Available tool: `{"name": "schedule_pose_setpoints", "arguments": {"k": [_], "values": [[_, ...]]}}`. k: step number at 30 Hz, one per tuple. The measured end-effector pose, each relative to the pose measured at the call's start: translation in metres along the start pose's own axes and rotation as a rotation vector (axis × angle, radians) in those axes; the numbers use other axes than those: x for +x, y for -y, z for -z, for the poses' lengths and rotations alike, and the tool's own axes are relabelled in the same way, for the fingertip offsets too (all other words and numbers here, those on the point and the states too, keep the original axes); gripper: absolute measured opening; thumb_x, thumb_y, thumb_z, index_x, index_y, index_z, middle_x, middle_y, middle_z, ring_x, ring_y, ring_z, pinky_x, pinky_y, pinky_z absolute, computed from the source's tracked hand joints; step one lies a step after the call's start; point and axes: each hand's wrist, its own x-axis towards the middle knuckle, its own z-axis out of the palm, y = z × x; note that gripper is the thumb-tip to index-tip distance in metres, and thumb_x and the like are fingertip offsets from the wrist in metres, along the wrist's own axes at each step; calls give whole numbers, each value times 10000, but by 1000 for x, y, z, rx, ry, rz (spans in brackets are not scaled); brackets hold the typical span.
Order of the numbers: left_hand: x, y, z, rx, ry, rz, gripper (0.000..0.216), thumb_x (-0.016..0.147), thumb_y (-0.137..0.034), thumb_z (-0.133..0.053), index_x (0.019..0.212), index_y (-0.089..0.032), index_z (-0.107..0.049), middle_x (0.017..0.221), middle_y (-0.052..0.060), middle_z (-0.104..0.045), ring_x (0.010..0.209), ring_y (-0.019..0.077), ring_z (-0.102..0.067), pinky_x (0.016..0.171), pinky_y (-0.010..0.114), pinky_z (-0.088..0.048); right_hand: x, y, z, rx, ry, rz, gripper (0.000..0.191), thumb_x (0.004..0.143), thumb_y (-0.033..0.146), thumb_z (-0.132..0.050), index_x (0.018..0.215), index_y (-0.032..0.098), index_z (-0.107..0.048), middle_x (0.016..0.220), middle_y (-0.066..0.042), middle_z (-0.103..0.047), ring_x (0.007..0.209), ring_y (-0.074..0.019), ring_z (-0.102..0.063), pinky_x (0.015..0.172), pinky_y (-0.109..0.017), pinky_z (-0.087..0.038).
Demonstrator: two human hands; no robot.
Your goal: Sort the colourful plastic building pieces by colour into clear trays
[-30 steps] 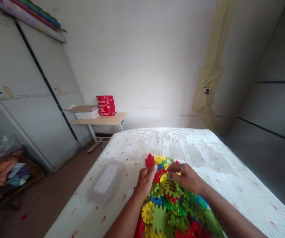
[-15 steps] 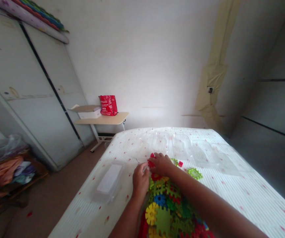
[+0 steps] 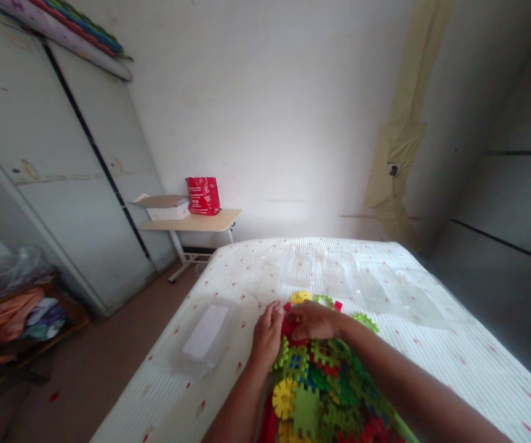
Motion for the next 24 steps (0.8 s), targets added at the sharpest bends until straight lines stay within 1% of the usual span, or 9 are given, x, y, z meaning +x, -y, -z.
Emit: {"name": "schedule_pose_setpoints", "arguments": {"k": [3,5,6,9,12,14,19,21,24], "values": [[-2,0,0,-53,148,-40,424,836,-470,-397,964,-145,-639,780,42,-688,762,172,-629,702,250,-470,-27,-1,8,277,91,88,260,714,254,-572,959,237,-658,929,12,-678,844,-164,-610,713,-254,-465],[-2,0,-1,38,207,-60,413,830,-457,-404,838,-133,-661,619,9,-645,630,153,-604,610,229,-451,-34,-5,11,288,39,51,252,751,208,-510,953,201,-660,891,0,-686,812,-150,-617,689,-239,-469],[-2,0,-2,98,200,-71,397,828,-437,-408,798,-134,-664,586,1,-630,605,148,-596,593,224,-442,-33,-8,11,211,-19,11,255,767,183,-477,941,186,-663,883,-10,-688,806,-145,-618,697,-237,-468],[-1,2,-4,227,100,-95,312,817,-331,-414,828,-152,-669,705,18,-668,695,154,-610,673,238,-446,-18,-15,9,-117,-183,-129,300,787,127,-425,960,186,-662,983,-38,-678,893,-148,-612,800,-248,-449],[-1,4,-3,302,16,-113,260,768,-221,-449,898,-169,-668,927,51,-675,917,183,-584,861,288,-409,2,-18,1,-256,-196,-220,362,760,176,-502,1105,218,-602,1156,-74,-612,1006,-204,-585,841,-310,-449],[-2,4,-1,395,-8,-143,298,743,-208,-481,982,-167,-655,1036,70,-655,1017,208,-539,937,322,-367,13,-16,-5,-286,-179,-253,424,737,244,-558,1161,234,-562,1188,-101,-584,1021,-248,-578,832,-364,-457],[-8,-2,1,669,84,-165,464,768,-319,-496,1220,-222,-536,1261,60,-560,1165,261,-450,977,414,-330,24,-8,-12,-361,-108,-319,429,746,297,-543,1170,234,-549,1140,-140,-586,1002,-296,-591,814,-435,-453],[-10,-4,1,679,141,-160,474,774,-331,-487,1238,-236,-521,1271,54,-556,1183,262,-445,993,430,-310,23,-7,-11,-379,-77,-332,426,746,299,-533,1166,226,-550,1130,-151,-589,977,-303,-602,795,-442,-455],[-10,-4,1,556,247,-212,435,786,-327,-472,1196,-215,-568,1212,61,-600,1145,233,-494,1006,375,-314,14,-10,-5,-373,-31,-328,412,756,355,-520,1130,191,-575,1115,-173,-601,960,-317,-604,766,-438,-456]]}}
